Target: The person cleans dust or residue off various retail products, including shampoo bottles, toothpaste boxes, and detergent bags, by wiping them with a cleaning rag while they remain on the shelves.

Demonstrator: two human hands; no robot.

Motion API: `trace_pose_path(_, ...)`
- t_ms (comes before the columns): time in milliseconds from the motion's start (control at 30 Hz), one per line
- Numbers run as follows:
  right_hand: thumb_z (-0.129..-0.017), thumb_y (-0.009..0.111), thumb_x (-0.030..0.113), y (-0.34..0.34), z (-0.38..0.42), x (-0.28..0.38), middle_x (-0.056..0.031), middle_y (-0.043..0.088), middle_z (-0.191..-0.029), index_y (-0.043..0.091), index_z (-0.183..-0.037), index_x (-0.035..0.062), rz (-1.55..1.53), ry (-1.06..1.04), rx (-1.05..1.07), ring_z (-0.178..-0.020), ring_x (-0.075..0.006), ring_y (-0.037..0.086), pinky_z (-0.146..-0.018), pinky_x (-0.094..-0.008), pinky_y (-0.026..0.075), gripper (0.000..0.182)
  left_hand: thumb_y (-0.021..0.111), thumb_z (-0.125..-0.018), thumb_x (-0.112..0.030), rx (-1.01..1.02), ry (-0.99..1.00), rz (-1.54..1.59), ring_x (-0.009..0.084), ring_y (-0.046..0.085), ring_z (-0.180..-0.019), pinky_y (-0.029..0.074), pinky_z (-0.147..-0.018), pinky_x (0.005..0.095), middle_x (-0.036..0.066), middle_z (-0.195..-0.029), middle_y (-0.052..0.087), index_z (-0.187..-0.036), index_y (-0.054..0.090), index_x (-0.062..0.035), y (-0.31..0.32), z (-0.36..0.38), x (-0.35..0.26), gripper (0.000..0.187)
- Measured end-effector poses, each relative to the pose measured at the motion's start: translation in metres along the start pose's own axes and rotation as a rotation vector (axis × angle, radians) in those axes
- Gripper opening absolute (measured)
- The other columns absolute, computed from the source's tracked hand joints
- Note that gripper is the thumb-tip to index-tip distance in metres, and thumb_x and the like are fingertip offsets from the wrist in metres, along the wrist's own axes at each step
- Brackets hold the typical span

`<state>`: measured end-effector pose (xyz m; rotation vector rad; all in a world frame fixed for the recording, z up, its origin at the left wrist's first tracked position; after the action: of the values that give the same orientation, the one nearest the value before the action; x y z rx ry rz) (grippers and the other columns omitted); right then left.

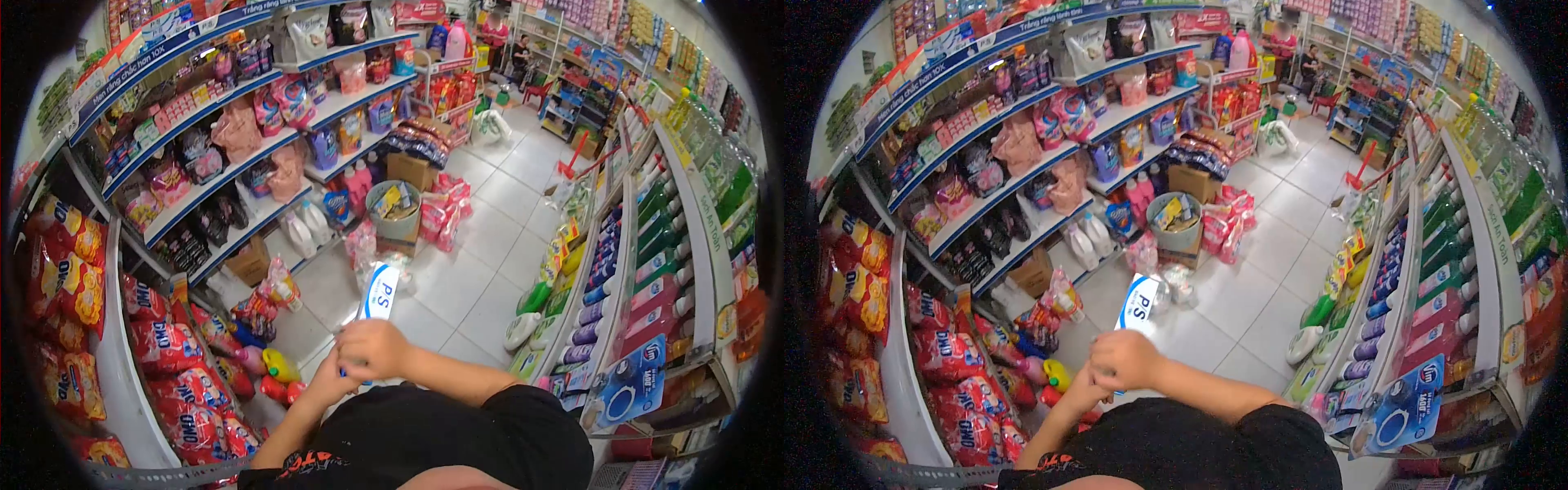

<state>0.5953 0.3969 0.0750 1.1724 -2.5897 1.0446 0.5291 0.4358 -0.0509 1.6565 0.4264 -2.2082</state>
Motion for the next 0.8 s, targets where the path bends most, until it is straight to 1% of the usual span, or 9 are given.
trace_pose_path(167,-0.068,0.058,0.021,-0.039,0.047,-0.124,-0.0095,0.056,-0.065,0.055,-0.061,0.0063,0.285,0.477,-0.092,-0.065,-0.0244,0.057,-0.054,-0.0351,0.042,0.017,0.067,-0.064,-0.022,0.043,0.075,-0.408,0.0231,0.055,-0.092,0.041,-0.083,0.0307,0.01,-0.102,0.055,-0.119,0.038,0.0006,-0.01,0.027,-0.021,0.066)
trace_pose_path(233,-0.078,0.05,0.025,-0.048,0.103,-0.183,-0.012,0.06,-0.073,0.056,-0.066,0.004,-0.146,0.975,-0.231,-0.073,-0.0229,0.059,-0.063,-0.0356,0.046,0.025,0.067,-0.064,-0.022,0.102,0.145,-0.294,0.0204,0.052,-0.097,0.039,-0.085,0.0291,0.011,-0.107,0.053,-0.122,0.036,0.0005,-0.017,0.04,-0.014,0.07)
trace_pose_path(333,-0.087,0.039,0.03,-0.033,0.131,-0.18,-0.0164,0.061,-0.087,0.056,-0.081,0.0001,-1.185,1.017,-0.793,-0.083,-0.0242,0.058,-0.076,-0.0368,0.046,0.035,0.065,-0.063,-0.018,0.142,0.136,0.01,0.0164,0.046,-0.105,0.034,-0.09,0.0265,0.011,-0.113,0.048,-0.126,0.033,0.0002,-0.026,0.048,0.002,0.073)
trace_pose_path(367,-0.09,0.032,0.033,-0.022,0.128,-0.168,-0.0192,0.058,-0.098,0.052,-0.098,-0.0037,-1.373,1.008,-0.828,-0.091,-0.0286,0.057,-0.085,-0.0378,0.043,0.042,0.065,-0.062,-0.018,0.124,0.112,0.117,0.0163,0.045,-0.106,0.034,-0.09,0.0263,0.011,-0.112,0.048,-0.125,0.034,0.0002,-0.027,0.047,0.004,0.073)
trace_pose_path(467,-0.091,0.032,0.033,0.012,0.114,-0.134,-0.0139,0.058,-0.098,0.051,-0.108,-0.0022,-1.324,1.039,-0.717,-0.085,-0.0207,0.057,-0.078,-0.0341,0.045,0.043,0.063,-0.06,-0.018,0.106,-0.039,0.325,0.0177,0.052,-0.097,0.043,-0.081,0.0279,0.011,-0.107,0.05,-0.124,0.034,0.0016,-0.033,0.037,0.041,0.073)
trace_pose_path(633,-0.087,0.048,0.023,0.004,0.111,-0.137,-0.003,0.057,-0.077,0.058,-0.086,0.0033,-0.996,1.091,-0.408,-0.07,-0.0092,0.053,-0.066,-0.0228,0.043,0.022,0.063,-0.058,-0.025,0.124,-0.11,0.665,0.0229,0.06,-0.063,0.05,-0.05,0.0291,0.015,-0.091,0.057,-0.119,0.039,0.0052,-0.042,0.033,0.053,0.072)
trace_pose_path(733,-0.086,0.048,0.022,0.01,0.114,-0.142,0.0002,0.052,-0.069,0.055,-0.077,0.0049,-0.962,1.063,-0.214,-0.065,-0.0067,0.048,-0.058,-0.0222,0.04,0.021,0.061,-0.058,-0.031,0.145,-0.138,0.78,0.0231,0.06,-0.053,0.047,-0.041,0.0268,0.015,-0.085,0.06,-0.116,0.043,0.0073,-0.04,0.034,0.053,0.072)
trace_pose_path(767,-0.088,0.044,0.028,0.016,0.119,-0.145,-0.0056,0.054,-0.072,0.052,-0.079,0.0043,-0.93,1.025,-0.137,-0.064,-0.0119,0.051,-0.059,-0.0256,0.041,0.026,0.061,-0.057,-0.031,0.194,-0.162,0.86,0.0232,0.06,-0.053,0.048,-0.042,0.0271,0.016,-0.087,0.06,-0.116,0.043,0.0075,-0.041,0.034,0.063,0.072)
trace_pose_path(800,-0.088,0.043,0.03,0.019,0.118,-0.143,-0.0061,0.054,-0.072,0.052,-0.079,0.0044,-1.128,0.998,-0.242,-0.064,-0.0133,0.051,-0.059,-0.027,0.041,0.029,0.061,-0.057,-0.031,0.243,-0.187,0.939,0.0233,0.06,-0.054,0.048,-0.042,0.0274,0.016,-0.088,0.06,-0.115,0.043,0.0078,-0.039,0.033,0.064,0.072)
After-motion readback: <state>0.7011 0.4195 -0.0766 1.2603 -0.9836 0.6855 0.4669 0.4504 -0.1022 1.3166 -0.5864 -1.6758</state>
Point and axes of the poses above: each hand's wrist, its own z-axis away from the middle knuckle, its own y-axis out of the palm, x = y × z, the point moved 9 cm from there along -z, towards the middle knuckle
